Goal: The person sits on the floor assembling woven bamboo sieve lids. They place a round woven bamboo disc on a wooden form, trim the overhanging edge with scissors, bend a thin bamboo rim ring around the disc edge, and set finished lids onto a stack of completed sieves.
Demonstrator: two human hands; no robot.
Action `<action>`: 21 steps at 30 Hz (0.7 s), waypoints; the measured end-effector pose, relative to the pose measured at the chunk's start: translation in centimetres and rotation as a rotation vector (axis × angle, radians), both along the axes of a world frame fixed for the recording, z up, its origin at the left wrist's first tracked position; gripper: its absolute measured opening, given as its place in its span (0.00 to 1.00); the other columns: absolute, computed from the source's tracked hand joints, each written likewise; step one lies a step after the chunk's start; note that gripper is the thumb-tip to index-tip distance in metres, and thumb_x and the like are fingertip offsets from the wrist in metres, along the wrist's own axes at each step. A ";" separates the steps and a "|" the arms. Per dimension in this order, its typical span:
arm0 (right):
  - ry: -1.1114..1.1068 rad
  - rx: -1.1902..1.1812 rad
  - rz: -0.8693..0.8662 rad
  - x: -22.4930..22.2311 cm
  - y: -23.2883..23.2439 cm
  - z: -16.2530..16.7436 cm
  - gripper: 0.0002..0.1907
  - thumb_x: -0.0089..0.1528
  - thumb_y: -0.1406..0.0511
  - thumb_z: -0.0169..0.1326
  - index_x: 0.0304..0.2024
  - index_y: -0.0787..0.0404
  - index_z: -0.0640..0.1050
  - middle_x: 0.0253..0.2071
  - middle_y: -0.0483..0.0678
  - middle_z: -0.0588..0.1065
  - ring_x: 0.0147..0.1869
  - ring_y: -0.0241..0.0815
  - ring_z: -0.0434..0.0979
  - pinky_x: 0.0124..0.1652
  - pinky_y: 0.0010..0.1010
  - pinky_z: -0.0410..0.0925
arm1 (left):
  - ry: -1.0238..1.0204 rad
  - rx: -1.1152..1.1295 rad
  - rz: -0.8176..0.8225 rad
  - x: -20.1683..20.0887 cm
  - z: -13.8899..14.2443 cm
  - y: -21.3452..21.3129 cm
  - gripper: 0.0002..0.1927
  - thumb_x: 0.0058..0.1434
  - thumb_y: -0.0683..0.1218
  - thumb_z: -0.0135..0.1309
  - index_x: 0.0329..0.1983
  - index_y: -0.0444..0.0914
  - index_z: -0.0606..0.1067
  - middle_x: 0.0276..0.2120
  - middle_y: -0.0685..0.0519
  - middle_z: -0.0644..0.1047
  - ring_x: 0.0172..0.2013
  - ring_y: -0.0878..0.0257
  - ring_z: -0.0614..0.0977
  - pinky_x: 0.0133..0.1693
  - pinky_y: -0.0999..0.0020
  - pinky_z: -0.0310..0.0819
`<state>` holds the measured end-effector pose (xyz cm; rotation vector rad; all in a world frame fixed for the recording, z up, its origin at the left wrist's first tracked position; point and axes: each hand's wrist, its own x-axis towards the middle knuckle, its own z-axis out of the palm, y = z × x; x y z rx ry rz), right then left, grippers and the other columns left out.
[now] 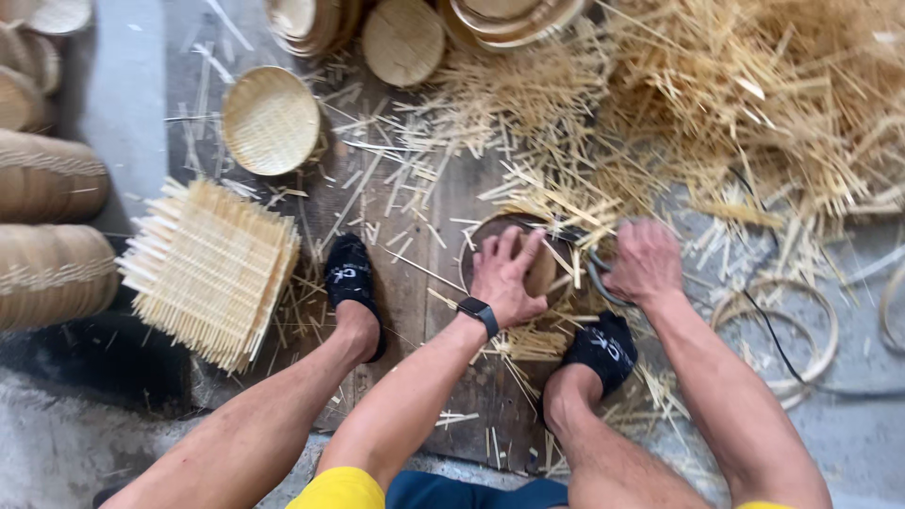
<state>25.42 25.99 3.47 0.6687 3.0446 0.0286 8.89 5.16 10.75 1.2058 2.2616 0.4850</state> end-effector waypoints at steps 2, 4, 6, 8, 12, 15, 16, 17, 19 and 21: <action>-0.084 -0.022 -0.026 0.4 0.5 -0.1 0.16 0.47 0.58 0.62 0.32 0.60 0.76 0.33 0.50 0.74 0.39 0.45 0.75 0.38 0.35 0.71 | 0.012 -0.026 0.023 -0.2 0.5 0.1 0.59 0.34 0.54 0.73 0.72 0.56 0.58 0.66 0.42 0.57 0.63 0.37 0.60 0.58 0.36 0.59; -0.138 -0.029 -0.035 1.1 1.1 -0.1 0.12 0.59 0.58 0.60 0.33 0.59 0.75 0.35 0.50 0.74 0.37 0.42 0.74 0.36 0.34 0.70 | 0.015 -0.087 0.074 0.3 0.9 0.2 0.54 0.34 0.55 0.72 0.68 0.62 0.61 0.67 0.43 0.55 0.63 0.38 0.59 0.57 0.37 0.59; -0.110 -0.045 -0.030 1.4 1.2 -0.2 0.19 0.55 0.53 0.62 0.29 0.62 0.75 0.32 0.53 0.74 0.35 0.45 0.75 0.33 0.36 0.71 | 0.016 -0.080 0.118 0.8 1.0 0.4 0.51 0.40 0.56 0.71 0.69 0.64 0.63 0.67 0.43 0.56 0.63 0.37 0.59 0.57 0.36 0.59; -0.064 0.003 -0.006 1.2 0.8 -0.5 0.26 0.50 0.48 0.64 0.27 0.65 0.76 0.29 0.54 0.74 0.32 0.46 0.75 0.31 0.37 0.71 | 0.013 -0.076 0.082 0.9 0.8 0.5 0.50 0.41 0.59 0.71 0.69 0.65 0.63 0.67 0.43 0.56 0.64 0.37 0.58 0.58 0.36 0.59; -0.057 0.055 0.004 0.5 0.3 -1.3 0.21 0.47 0.52 0.62 0.28 0.63 0.76 0.28 0.51 0.74 0.31 0.44 0.74 0.33 0.34 0.71 | 0.011 -0.107 -0.072 0.0 0.5 0.3 0.52 0.38 0.62 0.73 0.69 0.66 0.63 0.66 0.45 0.57 0.64 0.39 0.59 0.59 0.37 0.59; -0.173 0.004 -0.022 1.3 0.9 -1.0 0.15 0.55 0.55 0.59 0.30 0.60 0.75 0.30 0.49 0.73 0.33 0.41 0.73 0.34 0.32 0.69 | 0.033 -0.128 -0.155 -0.8 0.7 0.2 0.55 0.35 0.60 0.74 0.69 0.67 0.62 0.67 0.47 0.58 0.64 0.41 0.59 0.59 0.38 0.59; -0.219 -0.007 -0.027 1.6 1.1 -0.8 0.16 0.58 0.54 0.58 0.32 0.60 0.75 0.31 0.49 0.73 0.34 0.40 0.72 0.34 0.32 0.69 | 0.039 -0.131 -0.187 -1.0 0.8 0.2 0.55 0.34 0.60 0.74 0.69 0.67 0.62 0.67 0.48 0.58 0.65 0.41 0.58 0.59 0.38 0.58; -0.171 -0.010 -0.029 1.7 1.1 -0.6 0.18 0.57 0.53 0.59 0.31 0.61 0.75 0.31 0.50 0.73 0.34 0.42 0.73 0.34 0.33 0.69 | 0.037 -0.131 -0.185 -1.2 1.0 0.3 0.57 0.34 0.61 0.74 0.70 0.66 0.61 0.67 0.49 0.58 0.65 0.41 0.59 0.59 0.39 0.59; -0.080 -0.019 -0.038 1.6 0.9 -0.2 0.22 0.53 0.50 0.61 0.31 0.63 0.76 0.31 0.52 0.73 0.35 0.45 0.74 0.34 0.36 0.69 | 0.027 -0.131 -0.187 -1.3 1.2 0.5 0.61 0.32 0.62 0.74 0.72 0.64 0.58 0.67 0.50 0.58 0.65 0.41 0.59 0.59 0.39 0.59; 0.011 0.010 -0.001 1.0 0.3 0.0 0.28 0.52 0.46 0.62 0.30 0.66 0.77 0.28 0.54 0.73 0.32 0.47 0.74 0.34 0.38 0.71 | 0.034 -0.179 -0.196 -1.3 1.3 0.6 0.58 0.35 0.62 0.74 0.72 0.65 0.60 0.67 0.51 0.59 0.65 0.42 0.59 0.59 0.39 0.59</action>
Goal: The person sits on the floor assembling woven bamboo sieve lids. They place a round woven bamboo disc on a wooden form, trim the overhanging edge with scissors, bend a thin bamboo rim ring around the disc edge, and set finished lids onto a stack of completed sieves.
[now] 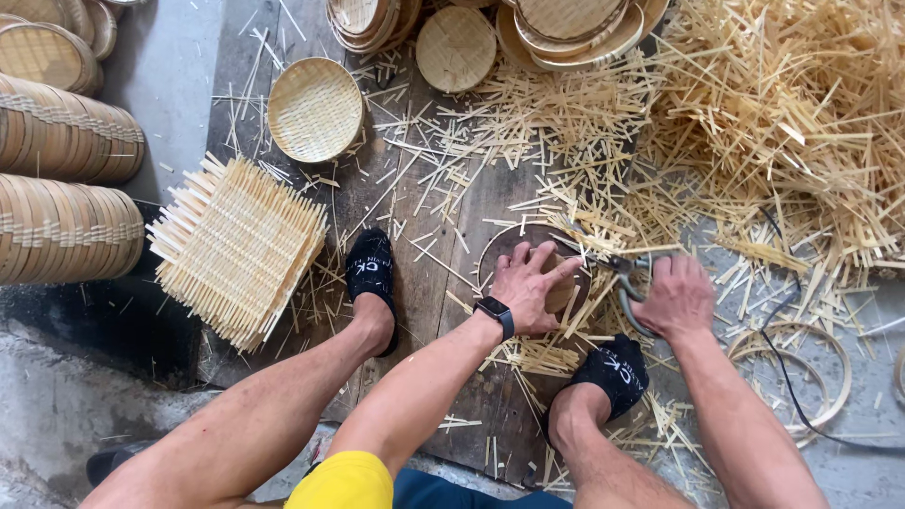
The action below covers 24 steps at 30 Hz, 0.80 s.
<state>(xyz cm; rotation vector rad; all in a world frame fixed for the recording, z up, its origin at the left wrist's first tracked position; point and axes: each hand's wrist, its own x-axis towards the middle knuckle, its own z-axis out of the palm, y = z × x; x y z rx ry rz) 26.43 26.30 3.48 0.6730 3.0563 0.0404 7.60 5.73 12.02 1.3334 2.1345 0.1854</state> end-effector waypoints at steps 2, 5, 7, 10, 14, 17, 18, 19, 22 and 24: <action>0.076 0.012 0.015 -1.0 -0.6 -0.3 0.30 0.47 0.46 0.62 0.30 0.67 0.77 0.27 0.55 0.74 0.32 0.49 0.75 0.34 0.39 0.72 | -0.015 -0.016 -0.017 -0.1 -0.1 0.0 0.56 0.35 0.63 0.74 0.70 0.65 0.61 0.67 0.51 0.59 0.66 0.42 0.59 0.59 0.39 0.59; 0.062 -0.015 -0.002 -1.1 -0.5 -0.8 0.24 0.45 0.51 0.61 0.31 0.64 0.77 0.31 0.54 0.75 0.37 0.49 0.77 0.38 0.39 0.73 | -0.043 0.003 -0.093 -0.8 -0.3 -0.4 0.55 0.34 0.61 0.74 0.69 0.64 0.62 0.68 0.50 0.59 0.66 0.42 0.58 0.59 0.38 0.57; -0.087 -0.065 -0.017 -0.2 0.4 -0.8 0.17 0.55 0.54 0.60 0.35 0.60 0.78 0.36 0.52 0.76 0.41 0.46 0.78 0.41 0.36 0.73 | -0.015 0.011 -0.200 -1.6 -0.5 -0.5 0.53 0.35 0.58 0.73 0.68 0.65 0.64 0.69 0.50 0.59 0.66 0.43 0.59 0.59 0.40 0.58; -0.150 -0.129 -0.039 1.0 1.3 -0.3 0.19 0.57 0.52 0.60 0.37 0.60 0.79 0.38 0.53 0.77 0.42 0.47 0.78 0.42 0.38 0.74 | -0.004 0.024 -0.304 -2.5 -0.5 -0.6 0.53 0.33 0.54 0.72 0.67 0.64 0.66 0.69 0.52 0.60 0.68 0.43 0.60 0.59 0.43 0.59; -0.082 -0.048 0.046 -0.4 0.9 0.5 0.30 0.49 0.45 0.62 0.34 0.66 0.79 0.32 0.55 0.76 0.36 0.48 0.78 0.38 0.38 0.74 | -0.027 0.014 -0.394 -2.8 -0.2 -0.1 0.51 0.33 0.51 0.71 0.66 0.63 0.67 0.67 0.51 0.61 0.66 0.43 0.60 0.60 0.41 0.58; -0.109 -0.007 0.077 -2.1 0.2 0.6 0.29 0.48 0.46 0.61 0.35 0.65 0.79 0.32 0.53 0.76 0.35 0.45 0.77 0.38 0.35 0.75 | -0.038 0.011 -0.509 -2.9 0.2 0.1 0.50 0.33 0.48 0.68 0.64 0.63 0.69 0.67 0.52 0.63 0.66 0.46 0.62 0.61 0.44 0.60; -0.154 -0.029 0.058 -2.4 0.2 0.6 0.24 0.53 0.49 0.60 0.36 0.63 0.79 0.35 0.52 0.75 0.36 0.43 0.76 0.38 0.34 0.74 | -0.051 0.018 -0.507 -3.0 0.4 0.1 0.49 0.32 0.48 0.68 0.64 0.62 0.69 0.67 0.52 0.63 0.66 0.46 0.62 0.61 0.45 0.60; -0.197 -0.050 0.038 -2.4 0.4 0.4 0.19 0.57 0.52 0.60 0.38 0.61 0.78 0.37 0.51 0.75 0.38 0.41 0.76 0.38 0.32 0.73 | -0.062 0.027 -0.506 -3.2 0.5 0.1 0.49 0.31 0.48 0.68 0.63 0.61 0.69 0.66 0.51 0.63 0.66 0.46 0.62 0.60 0.45 0.60; -0.467 -0.376 -0.191 -1.1 1.8 -0.4 0.18 0.66 0.51 0.55 0.37 0.59 0.78 0.34 0.49 0.75 0.37 0.43 0.77 0.40 0.38 0.75 | -0.075 0.045 -0.495 -3.2 1.0 0.1 0.49 0.32 0.48 0.69 0.64 0.61 0.70 0.65 0.52 0.64 0.65 0.48 0.64 0.60 0.46 0.62; -0.305 -0.434 -0.449 0.2 2.7 -1.3 0.20 0.62 0.51 0.60 0.35 0.62 0.79 0.38 0.51 0.74 0.42 0.44 0.75 0.45 0.40 0.73 | -0.105 0.053 -0.332 -2.4 1.2 -0.1 0.48 0.34 0.53 0.72 0.63 0.61 0.69 0.63 0.50 0.65 0.63 0.47 0.64 0.60 0.46 0.62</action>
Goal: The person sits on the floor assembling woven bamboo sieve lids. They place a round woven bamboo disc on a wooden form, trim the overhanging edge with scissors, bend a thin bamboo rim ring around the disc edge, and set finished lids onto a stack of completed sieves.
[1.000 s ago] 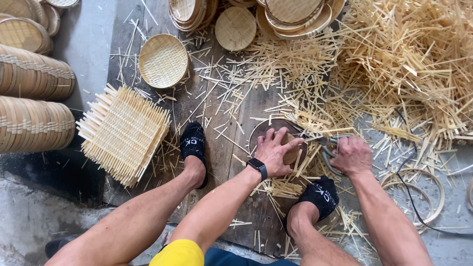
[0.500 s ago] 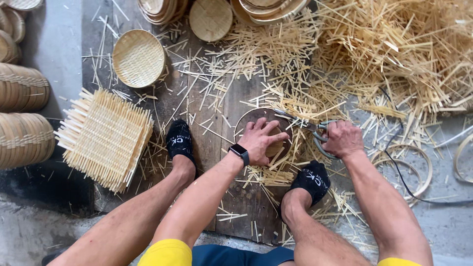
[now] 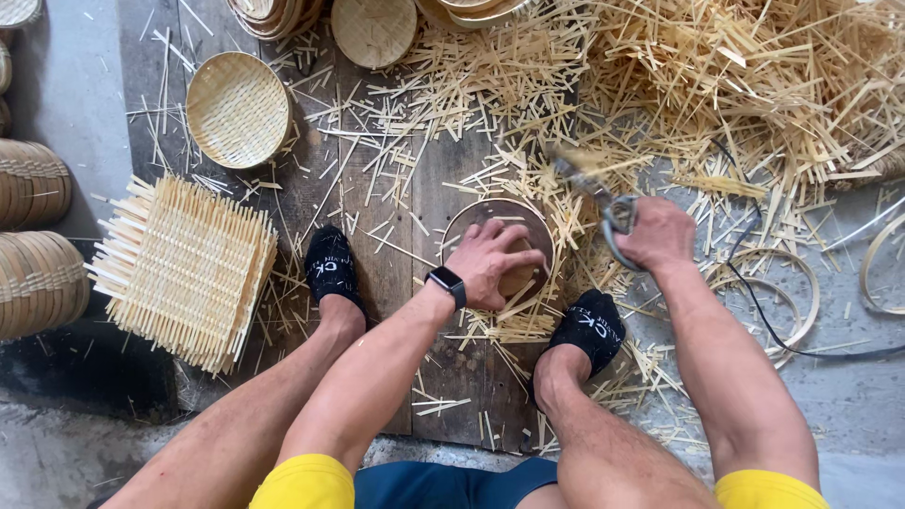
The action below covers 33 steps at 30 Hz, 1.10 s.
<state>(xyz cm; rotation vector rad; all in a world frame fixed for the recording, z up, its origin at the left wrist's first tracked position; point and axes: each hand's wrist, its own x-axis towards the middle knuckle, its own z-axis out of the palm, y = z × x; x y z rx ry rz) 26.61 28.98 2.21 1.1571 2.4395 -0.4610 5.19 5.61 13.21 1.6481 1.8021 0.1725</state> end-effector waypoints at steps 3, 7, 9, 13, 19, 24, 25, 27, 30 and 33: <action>0.122 0.150 -0.309 2.0 0.9 -1.1 0.26 0.57 0.50 0.67 0.39 0.67 0.77 0.39 0.55 0.72 0.45 0.49 0.72 0.47 0.45 0.70 | -0.069 -0.029 0.445 2.2 -0.8 -0.5 0.52 0.37 0.61 0.73 0.68 0.60 0.64 0.61 0.47 0.65 0.60 0.46 0.64 0.56 0.46 0.66; 0.172 0.282 -0.323 4.1 0.0 -0.9 0.39 0.42 0.61 0.72 0.51 0.76 0.74 0.44 0.62 0.69 0.50 0.57 0.70 0.52 0.52 0.66 | -0.222 -0.013 0.841 1.6 -5.0 -0.9 0.49 0.56 0.71 0.58 0.77 0.53 0.56 0.55 0.44 0.69 0.54 0.52 0.73 0.55 0.51 0.72; 0.339 0.100 -0.345 3.9 -2.1 0.0 0.24 0.54 0.64 0.67 0.51 0.69 0.78 0.48 0.58 0.72 0.51 0.50 0.74 0.53 0.45 0.69 | -0.081 0.184 0.975 -0.2 -7.9 -0.3 0.32 0.64 0.66 0.53 0.66 0.47 0.72 0.57 0.44 0.72 0.59 0.48 0.69 0.61 0.49 0.63; 0.437 -0.527 -0.497 0.1 -6.8 1.2 0.16 0.59 0.60 0.67 0.47 0.59 0.83 0.38 0.48 0.82 0.39 0.37 0.81 0.41 0.29 0.74 | -0.218 0.050 1.014 -1.7 -11.7 1.6 0.23 0.65 0.66 0.51 0.51 0.50 0.83 0.54 0.46 0.75 0.58 0.47 0.71 0.66 0.48 0.59; 0.628 -0.570 -0.541 -1.9 -9.0 0.0 0.12 0.56 0.66 0.68 0.39 0.65 0.84 0.30 0.47 0.82 0.32 0.33 0.80 0.35 0.25 0.72 | -0.247 -0.036 1.064 -0.7 -11.6 3.6 0.17 0.51 0.61 0.67 0.40 0.51 0.87 0.50 0.48 0.73 0.56 0.47 0.68 0.62 0.50 0.61; 0.661 -0.755 -0.719 -1.1 -8.5 -2.4 0.10 0.54 0.68 0.69 0.33 0.68 0.83 0.29 0.47 0.81 0.29 0.32 0.77 0.31 0.25 0.71 | -0.217 -0.141 1.123 0.0 -10.9 4.2 0.14 0.47 0.59 0.72 0.35 0.51 0.87 0.44 0.51 0.76 0.56 0.52 0.68 0.65 0.47 0.54; 0.657 -0.760 -0.729 -1.2 -8.4 -2.6 0.10 0.53 0.68 0.70 0.33 0.68 0.83 0.28 0.48 0.81 0.28 0.32 0.76 0.30 0.25 0.70 | -0.205 -0.104 1.123 0.1 -11.0 4.1 0.14 0.47 0.59 0.71 0.34 0.51 0.88 0.43 0.52 0.76 0.55 0.52 0.69 0.64 0.47 0.55; 0.645 -0.745 -0.725 -1.5 -8.3 -2.4 0.10 0.53 0.68 0.70 0.32 0.68 0.83 0.28 0.47 0.80 0.28 0.32 0.75 0.30 0.25 0.70 | -0.176 -0.023 1.117 0.2 -11.3 4.3 0.14 0.46 0.59 0.71 0.33 0.50 0.88 0.40 0.52 0.77 0.52 0.52 0.71 0.62 0.45 0.56; 0.594 -0.665 -0.677 -1.9 -8.3 -0.9 0.10 0.54 0.66 0.70 0.32 0.67 0.84 0.27 0.46 0.81 0.27 0.32 0.76 0.30 0.24 0.70 | -0.165 -0.027 1.170 -0.1 -11.9 4.2 0.17 0.59 0.63 0.64 0.38 0.48 0.87 0.38 0.52 0.77 0.44 0.54 0.78 0.57 0.48 0.66; 0.515 -0.557 -0.626 -1.2 -8.9 0.9 0.12 0.58 0.62 0.69 0.35 0.65 0.84 0.27 0.46 0.80 0.27 0.31 0.75 0.30 0.24 0.69 | -0.722 0.262 1.468 -1.0 -12.0 2.8 0.23 0.71 0.64 0.45 0.48 0.48 0.84 0.39 0.54 0.82 0.42 0.57 0.80 0.51 0.58 0.77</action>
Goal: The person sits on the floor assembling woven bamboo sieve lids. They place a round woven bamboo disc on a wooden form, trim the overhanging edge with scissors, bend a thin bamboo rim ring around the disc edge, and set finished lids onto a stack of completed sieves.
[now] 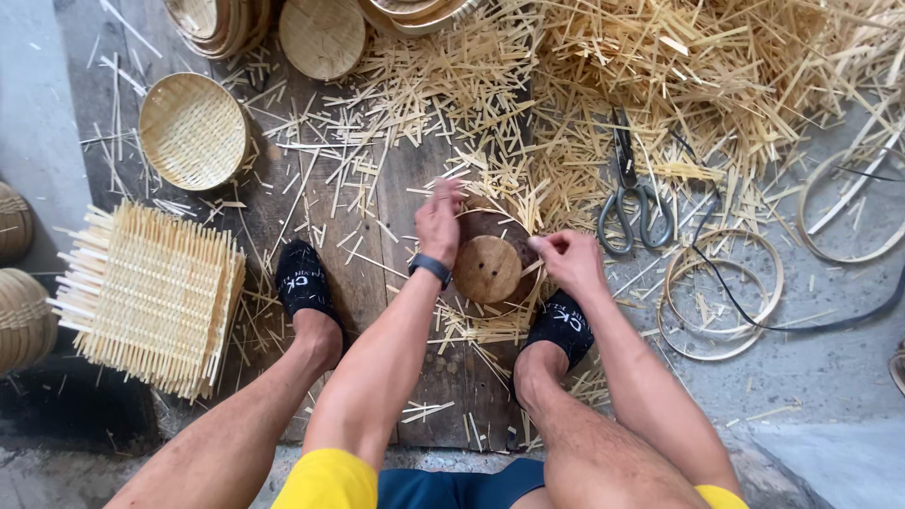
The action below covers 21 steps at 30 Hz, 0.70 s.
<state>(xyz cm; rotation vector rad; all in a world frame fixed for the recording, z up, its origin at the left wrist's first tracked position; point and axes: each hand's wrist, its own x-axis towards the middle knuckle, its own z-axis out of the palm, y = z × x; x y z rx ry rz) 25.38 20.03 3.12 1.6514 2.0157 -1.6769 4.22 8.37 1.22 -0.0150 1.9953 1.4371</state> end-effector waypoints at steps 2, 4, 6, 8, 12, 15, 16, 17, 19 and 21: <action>-0.031 0.081 0.031 0.9 -0.7 0.6 0.14 0.61 0.60 0.69 0.37 0.64 0.83 0.29 0.45 0.80 0.29 0.30 0.76 0.30 0.23 0.69 | 0.248 -0.167 -0.049 -0.4 0.4 -2.6 0.18 0.72 0.58 0.50 0.52 0.45 0.82 0.40 0.50 0.80 0.43 0.55 0.81 0.50 0.59 0.76; 0.067 -0.099 -0.047 1.6 -1.6 0.5 0.12 0.58 0.63 0.68 0.38 0.65 0.82 0.29 0.47 0.80 0.27 0.32 0.76 0.27 0.24 0.71 | 0.427 -0.228 -0.159 -0.3 0.8 -4.6 0.16 0.69 0.55 0.55 0.55 0.44 0.80 0.42 0.47 0.79 0.44 0.53 0.81 0.49 0.60 0.75; 0.144 -0.194 -0.106 1.9 -2.3 -0.1 0.11 0.57 0.65 0.67 0.37 0.66 0.82 0.29 0.47 0.80 0.26 0.32 0.77 0.25 0.25 0.72 | 0.542 -0.176 -0.325 -0.6 0.9 -5.1 0.20 0.64 0.53 0.59 0.57 0.43 0.78 0.44 0.47 0.79 0.44 0.53 0.80 0.49 0.60 0.74; 0.201 -0.199 -0.155 1.9 -2.8 -0.8 0.10 0.58 0.65 0.67 0.36 0.67 0.83 0.29 0.46 0.80 0.26 0.30 0.77 0.24 0.24 0.73 | 0.701 -0.090 -0.452 -0.6 0.6 -4.0 0.21 0.60 0.51 0.61 0.56 0.42 0.80 0.44 0.46 0.80 0.45 0.50 0.80 0.50 0.58 0.73; 0.166 -0.154 -0.208 2.2 -1.9 -0.4 0.09 0.61 0.64 0.65 0.37 0.65 0.83 0.28 0.48 0.79 0.26 0.33 0.76 0.24 0.25 0.72 | 0.677 -0.191 -0.780 -1.3 -0.3 0.0 0.11 0.60 0.52 0.63 0.45 0.48 0.84 0.44 0.52 0.83 0.45 0.54 0.84 0.50 0.61 0.78; 0.439 -0.192 -0.524 3.3 0.3 1.9 0.15 0.66 0.57 0.61 0.44 0.64 0.80 0.28 0.45 0.78 0.28 0.35 0.78 0.29 0.27 0.72 | 0.385 -0.173 -0.407 -1.4 0.0 1.2 0.14 0.62 0.54 0.61 0.45 0.43 0.85 0.40 0.52 0.84 0.41 0.56 0.86 0.47 0.60 0.79; 0.756 -0.318 -0.718 4.0 1.0 2.9 0.19 0.70 0.54 0.59 0.48 0.63 0.77 0.29 0.46 0.77 0.29 0.36 0.76 0.32 0.27 0.71 | 0.187 -0.062 -0.205 -1.8 0.3 0.9 0.16 0.64 0.56 0.57 0.44 0.42 0.83 0.38 0.52 0.83 0.39 0.56 0.85 0.46 0.59 0.80; 0.738 -0.359 -0.788 4.1 1.3 3.5 0.20 0.68 0.53 0.57 0.49 0.63 0.75 0.31 0.45 0.78 0.33 0.37 0.79 0.36 0.29 0.73 | -0.008 0.051 -0.001 -2.3 0.6 0.3 0.18 0.65 0.58 0.54 0.43 0.41 0.82 0.37 0.51 0.83 0.37 0.56 0.85 0.44 0.58 0.81; 0.706 -0.430 -0.925 4.1 2.1 4.6 0.23 0.65 0.51 0.52 0.50 0.63 0.72 0.35 0.45 0.80 0.40 0.40 0.85 0.46 0.34 0.78 | -0.056 -0.082 0.114 -3.3 1.2 -1.4 0.25 0.71 0.62 0.46 0.37 0.38 0.80 0.33 0.49 0.82 0.34 0.57 0.83 0.43 0.58 0.79; 0.510 -0.429 -0.762 3.3 1.3 4.7 0.23 0.64 0.50 0.52 0.47 0.64 0.74 0.33 0.46 0.80 0.35 0.39 0.84 0.38 0.34 0.78 | 0.168 -0.401 -0.116 -3.2 1.5 -4.5 0.23 0.70 0.59 0.50 0.35 0.36 0.81 0.32 0.47 0.83 0.33 0.60 0.82 0.41 0.62 0.76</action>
